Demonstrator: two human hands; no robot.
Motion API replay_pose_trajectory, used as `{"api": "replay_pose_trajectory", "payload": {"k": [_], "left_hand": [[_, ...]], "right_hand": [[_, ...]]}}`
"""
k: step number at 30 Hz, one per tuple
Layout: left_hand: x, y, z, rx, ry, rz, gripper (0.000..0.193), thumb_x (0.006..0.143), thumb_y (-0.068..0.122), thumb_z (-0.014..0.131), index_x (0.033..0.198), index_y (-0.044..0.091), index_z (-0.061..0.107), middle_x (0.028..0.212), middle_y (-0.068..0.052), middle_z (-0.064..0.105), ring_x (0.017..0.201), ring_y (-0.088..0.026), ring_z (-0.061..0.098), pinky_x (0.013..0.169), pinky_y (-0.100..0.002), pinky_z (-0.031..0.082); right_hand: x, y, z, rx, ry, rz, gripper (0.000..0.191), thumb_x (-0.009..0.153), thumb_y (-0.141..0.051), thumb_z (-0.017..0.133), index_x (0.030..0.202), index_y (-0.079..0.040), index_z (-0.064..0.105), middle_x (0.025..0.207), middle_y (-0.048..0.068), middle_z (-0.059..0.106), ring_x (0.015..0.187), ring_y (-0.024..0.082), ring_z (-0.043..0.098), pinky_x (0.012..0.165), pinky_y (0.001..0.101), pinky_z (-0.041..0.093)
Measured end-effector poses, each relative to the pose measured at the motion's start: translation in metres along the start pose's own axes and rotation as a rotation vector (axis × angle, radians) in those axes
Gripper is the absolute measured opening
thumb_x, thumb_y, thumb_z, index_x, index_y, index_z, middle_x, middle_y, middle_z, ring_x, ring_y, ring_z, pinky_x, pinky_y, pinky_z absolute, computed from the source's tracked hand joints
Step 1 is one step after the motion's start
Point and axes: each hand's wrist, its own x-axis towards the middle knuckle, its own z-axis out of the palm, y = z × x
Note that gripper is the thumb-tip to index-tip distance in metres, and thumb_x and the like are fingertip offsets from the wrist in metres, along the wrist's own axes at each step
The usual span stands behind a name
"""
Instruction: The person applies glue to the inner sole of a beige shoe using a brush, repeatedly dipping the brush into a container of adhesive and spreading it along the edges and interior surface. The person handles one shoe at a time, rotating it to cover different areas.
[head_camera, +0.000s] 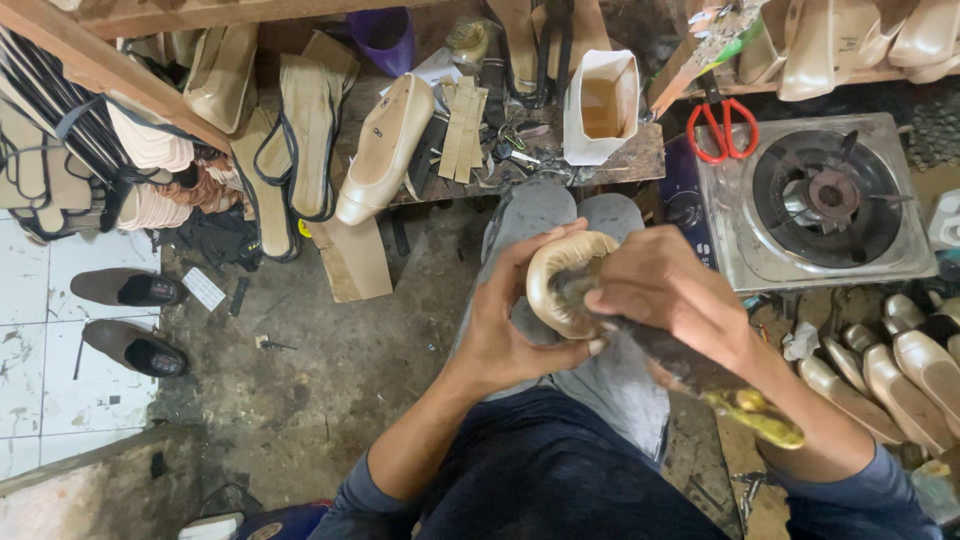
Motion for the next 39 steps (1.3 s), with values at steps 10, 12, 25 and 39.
{"api": "replay_pose_trajectory", "payload": {"k": [10,12,25,39], "left_hand": [[0.005,-0.034,-0.03,-0.234,0.051,-0.127,0.102,0.076,0.022,0.093,0.158,-0.003,0.038,0.149,-0.02,0.057,0.136,-0.027,0.06,0.119,-0.041,0.049],[0.009,-0.054,-0.028,-0.4,0.172,-0.128,0.099,0.083,0.041,0.085,0.157,-0.004,0.038,0.146,-0.018,0.058,0.132,-0.027,0.06,0.117,-0.04,0.048],[-0.016,-0.129,-0.021,-0.4,0.464,-0.189,0.068,0.11,0.058,0.04,0.121,-0.009,0.037,0.127,-0.02,0.057,0.12,-0.024,0.056,0.113,-0.039,0.047],[0.01,-0.089,-0.007,-0.155,0.419,0.068,0.053,0.115,0.042,0.037,0.117,-0.007,0.057,0.157,-0.017,0.05,0.139,-0.018,0.05,0.121,-0.032,0.038]], "right_hand": [[-0.038,0.029,-0.012,0.129,0.183,0.334,0.021,0.099,0.001,0.059,0.12,-0.001,0.059,0.112,0.013,0.066,0.091,0.019,0.067,0.082,0.0285,0.056],[-0.041,0.068,-0.013,0.084,0.415,0.487,0.013,0.112,-0.001,0.061,0.125,-0.001,0.059,0.114,0.011,0.066,0.091,0.015,0.063,0.083,0.0261,0.052],[-0.062,0.282,0.043,-0.691,-0.178,0.637,0.023,0.082,-0.021,0.082,0.096,-0.004,0.077,0.087,0.016,0.072,0.098,0.036,0.06,0.087,0.051,0.045],[-0.034,0.188,-0.01,-0.393,-0.054,0.899,0.028,0.099,-0.014,0.075,0.099,0.007,0.058,0.088,0.023,0.063,0.08,0.037,0.062,0.075,0.044,0.048]]}}
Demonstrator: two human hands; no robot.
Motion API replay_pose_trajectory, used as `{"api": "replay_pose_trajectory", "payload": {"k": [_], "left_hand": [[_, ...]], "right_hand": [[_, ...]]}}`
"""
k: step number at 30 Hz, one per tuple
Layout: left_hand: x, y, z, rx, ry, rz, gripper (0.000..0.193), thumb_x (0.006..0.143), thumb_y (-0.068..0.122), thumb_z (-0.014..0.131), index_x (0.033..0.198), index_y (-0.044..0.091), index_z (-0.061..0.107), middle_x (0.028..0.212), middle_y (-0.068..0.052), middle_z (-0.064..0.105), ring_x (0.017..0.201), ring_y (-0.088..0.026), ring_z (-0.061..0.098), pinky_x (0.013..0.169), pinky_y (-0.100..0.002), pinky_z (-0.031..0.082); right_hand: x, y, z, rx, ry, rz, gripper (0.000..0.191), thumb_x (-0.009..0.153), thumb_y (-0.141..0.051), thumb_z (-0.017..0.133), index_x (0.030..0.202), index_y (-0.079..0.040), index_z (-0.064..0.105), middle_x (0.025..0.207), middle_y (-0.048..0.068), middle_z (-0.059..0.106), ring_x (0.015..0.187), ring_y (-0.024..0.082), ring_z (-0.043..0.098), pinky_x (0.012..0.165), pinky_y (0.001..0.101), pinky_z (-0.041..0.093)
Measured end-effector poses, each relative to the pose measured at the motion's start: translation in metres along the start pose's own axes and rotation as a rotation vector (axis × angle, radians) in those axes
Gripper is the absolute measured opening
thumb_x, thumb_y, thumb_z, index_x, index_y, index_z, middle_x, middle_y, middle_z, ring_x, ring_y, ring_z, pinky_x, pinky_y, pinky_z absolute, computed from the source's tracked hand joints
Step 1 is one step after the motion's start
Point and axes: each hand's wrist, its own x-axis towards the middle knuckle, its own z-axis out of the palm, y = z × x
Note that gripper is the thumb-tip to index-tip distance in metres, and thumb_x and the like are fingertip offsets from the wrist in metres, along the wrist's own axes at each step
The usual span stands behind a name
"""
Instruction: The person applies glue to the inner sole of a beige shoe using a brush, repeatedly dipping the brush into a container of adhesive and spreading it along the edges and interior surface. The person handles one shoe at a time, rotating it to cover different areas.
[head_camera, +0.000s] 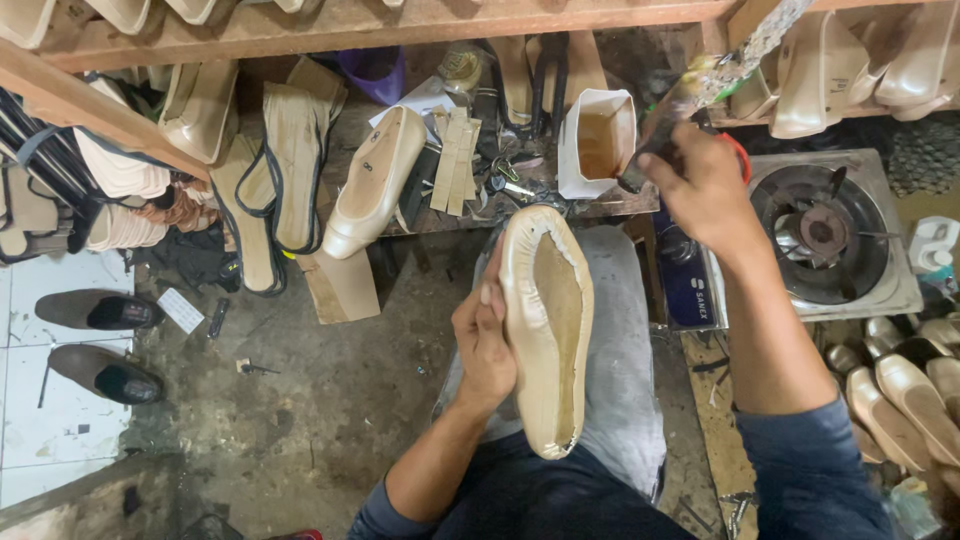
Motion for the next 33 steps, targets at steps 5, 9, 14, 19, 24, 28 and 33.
{"api": "replay_pose_trajectory", "payload": {"k": [5,9,14,19,24,28,33], "left_hand": [[-0.013,0.02,0.014,0.141,0.138,-0.412,0.056,0.112,0.025,0.046,0.159,-0.005,0.052,0.107,-0.037,0.054,0.079,-0.024,0.039,0.074,-0.034,0.035],[-0.014,0.039,0.026,0.233,-0.044,0.048,0.051,0.117,0.027,0.038,0.153,-0.009,0.046,0.15,-0.023,0.059,0.131,-0.024,0.062,0.113,-0.033,0.048],[-0.013,0.059,0.028,0.294,-0.057,0.084,0.054,0.119,0.032,0.038,0.154,-0.008,0.047,0.136,-0.019,0.069,0.113,-0.019,0.069,0.103,-0.03,0.054],[-0.018,0.066,0.03,0.363,-0.053,0.069,0.059,0.112,0.036,0.043,0.152,-0.007,0.051,0.069,0.002,0.047,0.062,-0.006,0.045,0.062,-0.024,0.039],[-0.021,0.072,0.032,0.351,-0.094,0.115,0.058,0.113,0.036,0.045,0.151,-0.006,0.049,0.076,0.0,0.056,0.068,-0.007,0.05,0.064,-0.025,0.042],[-0.02,0.077,0.033,0.343,-0.112,0.134,0.056,0.114,0.036,0.043,0.152,-0.006,0.048,0.089,-0.005,0.064,0.072,-0.008,0.053,0.067,-0.026,0.046],[-0.021,0.076,0.032,0.353,-0.107,0.111,0.058,0.115,0.038,0.042,0.151,-0.007,0.05,0.079,-0.002,0.059,0.071,-0.007,0.054,0.065,-0.024,0.045]], "right_hand": [[-0.09,-0.08,-0.022,0.696,0.273,-0.162,0.019,0.105,0.001,0.069,0.124,0.003,0.064,0.111,0.009,0.071,0.095,0.015,0.066,0.086,0.0261,0.054],[-0.117,-0.123,-0.022,0.465,0.397,-0.368,0.024,0.1,0.004,0.074,0.123,0.003,0.065,0.112,0.015,0.069,0.098,0.022,0.068,0.085,0.0288,0.055],[-0.121,-0.139,-0.038,0.314,0.369,-0.49,0.021,0.093,0.007,0.071,0.112,0.008,0.062,0.104,0.018,0.068,0.09,0.026,0.068,0.079,0.0321,0.055],[-0.13,-0.139,-0.047,0.322,0.343,-0.434,0.019,0.098,0.004,0.072,0.115,0.007,0.065,0.107,0.018,0.068,0.091,0.022,0.068,0.08,0.0289,0.055],[-0.134,-0.139,-0.045,0.392,0.424,-0.409,0.017,0.099,0.004,0.072,0.114,0.007,0.065,0.108,0.018,0.069,0.091,0.024,0.068,0.08,0.0293,0.054],[-0.136,-0.146,-0.047,0.344,0.427,-0.46,0.018,0.099,0.003,0.073,0.114,0.007,0.065,0.103,0.017,0.069,0.089,0.024,0.069,0.08,0.0297,0.056],[-0.133,-0.148,-0.054,0.306,0.366,-0.56,0.021,0.09,0.004,0.071,0.108,0.01,0.062,0.096,0.02,0.067,0.084,0.029,0.068,0.075,0.0356,0.056]]}}
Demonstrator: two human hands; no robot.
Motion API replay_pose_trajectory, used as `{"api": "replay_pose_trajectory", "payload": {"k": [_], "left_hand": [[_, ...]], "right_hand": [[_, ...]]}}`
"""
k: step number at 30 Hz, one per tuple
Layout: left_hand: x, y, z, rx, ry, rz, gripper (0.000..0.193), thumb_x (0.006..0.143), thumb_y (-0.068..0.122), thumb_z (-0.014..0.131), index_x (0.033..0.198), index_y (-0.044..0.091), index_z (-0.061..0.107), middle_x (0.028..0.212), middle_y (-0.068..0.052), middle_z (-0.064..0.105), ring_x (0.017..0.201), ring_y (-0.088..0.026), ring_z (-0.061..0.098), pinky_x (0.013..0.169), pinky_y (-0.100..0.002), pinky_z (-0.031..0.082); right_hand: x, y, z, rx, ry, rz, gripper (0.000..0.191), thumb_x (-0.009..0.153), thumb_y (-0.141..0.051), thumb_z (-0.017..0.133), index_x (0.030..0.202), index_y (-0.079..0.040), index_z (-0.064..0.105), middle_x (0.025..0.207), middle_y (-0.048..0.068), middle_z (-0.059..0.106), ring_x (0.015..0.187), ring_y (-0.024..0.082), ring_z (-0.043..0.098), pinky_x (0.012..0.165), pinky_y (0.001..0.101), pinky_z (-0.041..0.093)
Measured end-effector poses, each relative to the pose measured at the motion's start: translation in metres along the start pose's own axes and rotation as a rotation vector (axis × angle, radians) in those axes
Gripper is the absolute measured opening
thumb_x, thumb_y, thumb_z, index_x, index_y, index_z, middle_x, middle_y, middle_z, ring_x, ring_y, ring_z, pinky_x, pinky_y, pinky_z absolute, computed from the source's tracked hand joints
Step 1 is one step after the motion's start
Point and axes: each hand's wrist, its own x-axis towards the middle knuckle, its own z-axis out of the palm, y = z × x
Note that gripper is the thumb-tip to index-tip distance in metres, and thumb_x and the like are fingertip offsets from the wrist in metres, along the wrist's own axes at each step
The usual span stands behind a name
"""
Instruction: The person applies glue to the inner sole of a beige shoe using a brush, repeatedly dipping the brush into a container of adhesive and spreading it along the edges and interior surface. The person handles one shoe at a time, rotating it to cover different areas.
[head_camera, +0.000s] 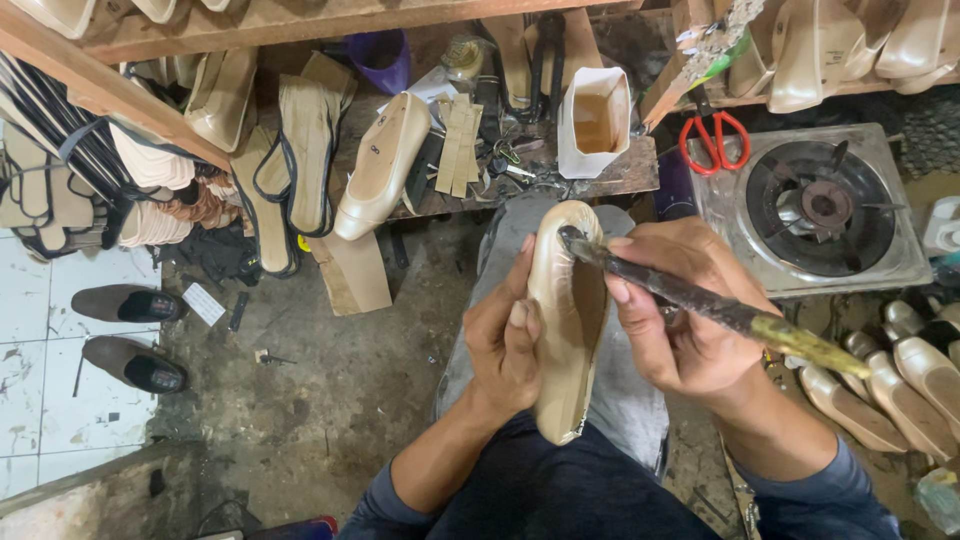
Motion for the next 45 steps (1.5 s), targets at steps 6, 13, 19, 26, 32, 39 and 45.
{"api": "replay_pose_trajectory", "payload": {"k": [6,13,19,26,32,39,45], "left_hand": [[-0.006,-0.005,-0.002,-0.05,0.0,-0.073,0.063,0.111,0.039,0.042,0.151,-0.009,0.051,0.072,0.003,0.05,0.065,-0.004,0.044,0.064,-0.021,0.037],[0.001,-0.005,0.0,-0.247,0.009,-0.127,0.044,0.114,0.035,0.041,0.114,-0.007,0.054,0.139,-0.02,0.06,0.098,-0.009,0.056,0.101,-0.026,0.046],[0.009,0.009,-0.005,-0.298,-0.051,-0.166,0.052,0.113,0.038,0.042,0.126,-0.011,0.054,0.157,-0.025,0.047,0.141,-0.025,0.05,0.123,-0.038,0.036],[0.013,0.013,-0.005,-0.318,-0.082,-0.174,0.06,0.117,0.039,0.042,0.149,-0.011,0.049,0.163,-0.024,0.047,0.151,-0.027,0.046,0.129,-0.037,0.033],[0.012,0.013,-0.007,-0.32,-0.114,-0.195,0.058,0.117,0.039,0.041,0.142,-0.012,0.054,0.165,-0.02,0.045,0.15,-0.024,0.047,0.127,-0.036,0.036],[0.016,0.013,-0.009,-0.387,-0.104,-0.279,0.063,0.116,0.039,0.039,0.154,-0.01,0.043,0.162,-0.019,0.047,0.147,-0.022,0.047,0.126,-0.034,0.035],[0.016,0.012,-0.01,-0.393,-0.124,-0.288,0.062,0.116,0.038,0.038,0.156,-0.01,0.042,0.16,-0.019,0.049,0.147,-0.024,0.048,0.126,-0.034,0.035]], "right_hand": [[0.006,0.009,-0.003,-0.033,-0.07,-0.178,0.023,0.091,0.006,0.076,0.11,0.009,0.064,0.101,0.02,0.068,0.089,0.032,0.071,0.073,0.0363,0.059],[0.018,0.011,-0.008,-0.064,-0.183,-0.348,0.034,0.081,-0.001,0.083,0.107,0.011,0.065,0.095,0.019,0.067,0.085,0.034,0.07,0.074,0.0419,0.057],[0.026,0.015,-0.012,-0.059,-0.201,-0.341,0.036,0.08,-0.006,0.077,0.109,0.012,0.066,0.1,0.019,0.066,0.095,0.034,0.068,0.085,0.0441,0.057],[0.025,0.023,-0.011,-0.058,-0.189,-0.347,0.03,0.086,-0.004,0.075,0.109,0.01,0.064,0.102,0.02,0.066,0.096,0.035,0.068,0.086,0.044,0.057],[0.024,0.031,-0.011,-0.072,-0.164,-0.35,0.029,0.082,-0.004,0.073,0.107,0.01,0.064,0.099,0.02,0.066,0.094,0.036,0.067,0.083,0.0449,0.056],[0.013,0.039,-0.01,-0.016,-0.239,-0.411,0.028,0.088,-0.009,0.074,0.11,0.006,0.066,0.105,0.016,0.066,0.099,0.032,0.068,0.089,0.0451,0.059],[0.011,0.043,-0.008,0.032,-0.304,-0.389,0.03,0.085,-0.011,0.072,0.108,0.006,0.066,0.105,0.016,0.067,0.102,0.032,0.067,0.09,0.046,0.058]]}}
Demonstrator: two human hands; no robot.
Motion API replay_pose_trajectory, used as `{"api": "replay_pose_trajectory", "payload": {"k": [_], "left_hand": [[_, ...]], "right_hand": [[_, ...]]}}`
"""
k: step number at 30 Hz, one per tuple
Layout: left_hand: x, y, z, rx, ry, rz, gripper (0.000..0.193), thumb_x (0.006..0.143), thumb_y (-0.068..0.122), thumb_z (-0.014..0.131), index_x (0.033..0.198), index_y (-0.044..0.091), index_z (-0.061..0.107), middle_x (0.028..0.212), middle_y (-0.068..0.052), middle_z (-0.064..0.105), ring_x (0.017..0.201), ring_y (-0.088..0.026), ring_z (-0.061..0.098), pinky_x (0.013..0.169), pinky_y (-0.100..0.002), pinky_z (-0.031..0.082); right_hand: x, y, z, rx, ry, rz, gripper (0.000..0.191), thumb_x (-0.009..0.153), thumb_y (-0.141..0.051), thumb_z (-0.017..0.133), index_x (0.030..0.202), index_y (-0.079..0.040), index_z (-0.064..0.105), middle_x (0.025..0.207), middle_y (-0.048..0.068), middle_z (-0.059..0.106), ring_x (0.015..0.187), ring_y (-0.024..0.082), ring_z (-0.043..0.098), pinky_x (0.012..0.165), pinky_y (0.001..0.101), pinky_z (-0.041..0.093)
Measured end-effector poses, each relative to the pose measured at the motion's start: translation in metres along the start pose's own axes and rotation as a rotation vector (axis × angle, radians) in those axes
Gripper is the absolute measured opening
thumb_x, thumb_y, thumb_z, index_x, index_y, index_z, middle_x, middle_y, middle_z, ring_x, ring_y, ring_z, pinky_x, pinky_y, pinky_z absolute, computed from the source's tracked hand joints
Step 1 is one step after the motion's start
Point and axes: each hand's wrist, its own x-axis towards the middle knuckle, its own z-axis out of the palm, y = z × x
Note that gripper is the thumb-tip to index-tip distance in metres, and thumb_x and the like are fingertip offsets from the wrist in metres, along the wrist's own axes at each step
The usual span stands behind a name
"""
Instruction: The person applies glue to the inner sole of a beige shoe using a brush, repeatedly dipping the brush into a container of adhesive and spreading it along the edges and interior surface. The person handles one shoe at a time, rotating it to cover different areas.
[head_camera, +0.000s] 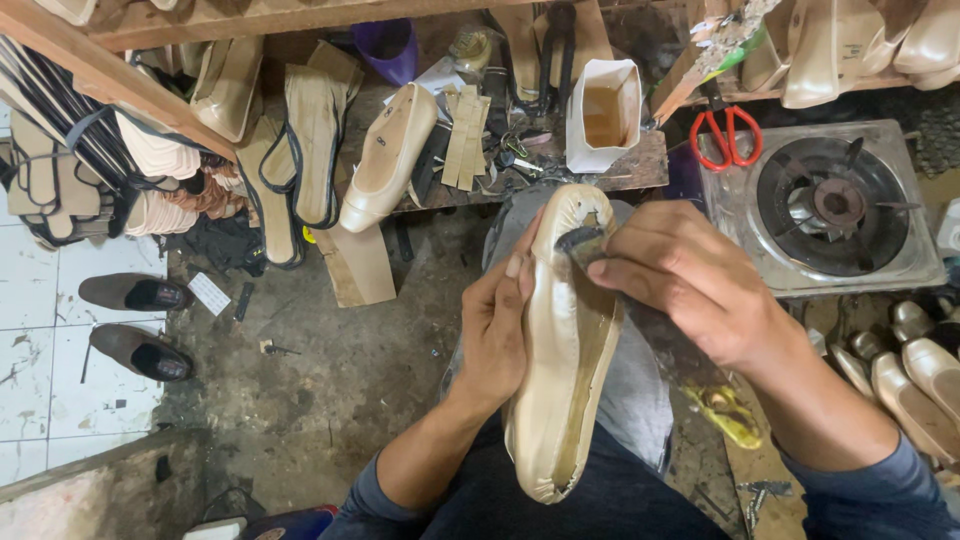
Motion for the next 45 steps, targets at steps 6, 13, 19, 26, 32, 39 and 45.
{"api": "replay_pose_trajectory", "payload": {"k": [6,13,19,26,32,39,45], "left_hand": [[0.001,-0.002,-0.001,-0.024,-0.009,-0.023,0.057,0.117,0.032,0.037,0.155,-0.01,0.041,0.162,-0.019,0.047,0.151,-0.025,0.044,0.129,-0.035,0.031],[0.0,-0.006,-0.001,-0.049,-0.027,-0.021,0.057,0.116,0.031,0.039,0.155,-0.011,0.041,0.165,-0.019,0.043,0.152,-0.024,0.042,0.129,-0.035,0.03],[0.001,-0.01,-0.003,-0.047,-0.019,-0.012,0.059,0.116,0.034,0.039,0.153,-0.012,0.042,0.166,-0.017,0.042,0.15,-0.023,0.043,0.128,-0.034,0.031],[0.002,-0.01,-0.003,-0.028,0.014,-0.08,0.055,0.116,0.028,0.039,0.154,-0.011,0.043,0.16,-0.02,0.049,0.146,-0.024,0.047,0.126,-0.034,0.033],[0.006,-0.011,-0.004,-0.03,0.027,-0.057,0.052,0.116,0.027,0.039,0.15,-0.012,0.046,0.163,-0.018,0.045,0.152,-0.023,0.042,0.129,-0.033,0.029],[0.005,-0.016,-0.006,-0.026,0.034,-0.098,0.051,0.116,0.027,0.037,0.147,-0.012,0.049,0.161,-0.017,0.047,0.149,-0.023,0.044,0.126,-0.034,0.031],[0.005,-0.021,-0.01,0.01,0.065,-0.156,0.05,0.114,0.026,0.038,0.148,-0.009,0.05,0.154,-0.018,0.054,0.143,-0.023,0.049,0.123,-0.034,0.035]], "right_hand": [[0.003,0.0,-0.003,-0.082,0.033,0.043,0.031,0.087,-0.01,0.075,0.113,0.005,0.066,0.108,0.016,0.066,0.104,0.033,0.066,0.092,0.0456,0.055],[0.01,0.002,-0.009,-0.125,0.041,0.021,0.031,0.089,-0.008,0.075,0.115,0.005,0.064,0.111,0.017,0.065,0.104,0.033,0.066,0.092,0.0463,0.056],[0.002,0.002,-0.003,0.016,0.004,-0.014,0.03,0.09,-0.016,0.071,0.112,0.003,0.064,0.106,0.014,0.066,0.102,0.031,0.067,0.093,0.0474,0.058],[-0.008,0.004,0.002,-0.035,0.031,-0.057,0.022,0.095,-0.014,0.067,0.107,0.005,0.067,0.106,0.015,0.066,0.101,0.032,0.068,0.093,0.0484,0.059],[-0.007,0.003,-0.002,0.026,-0.03,-0.096,0.026,0.086,-0.013,0.068,0.105,0.006,0.068,0.104,0.017,0.067,0.099,0.034,0.067,0.09,0.05,0.057],[-0.008,0.002,0.004,0.001,-0.028,-0.108,0.026,0.092,-0.012,0.07,0.111,0.005,0.065,0.107,0.017,0.066,0.102,0.035,0.067,0.093,0.0503,0.057],[-0.008,-0.005,-0.001,0.059,-0.065,-0.07,0.029,0.087,-0.012,0.068,0.11,0.007,0.066,0.108,0.019,0.066,0.101,0.036,0.067,0.091,0.0524,0.055]]}}
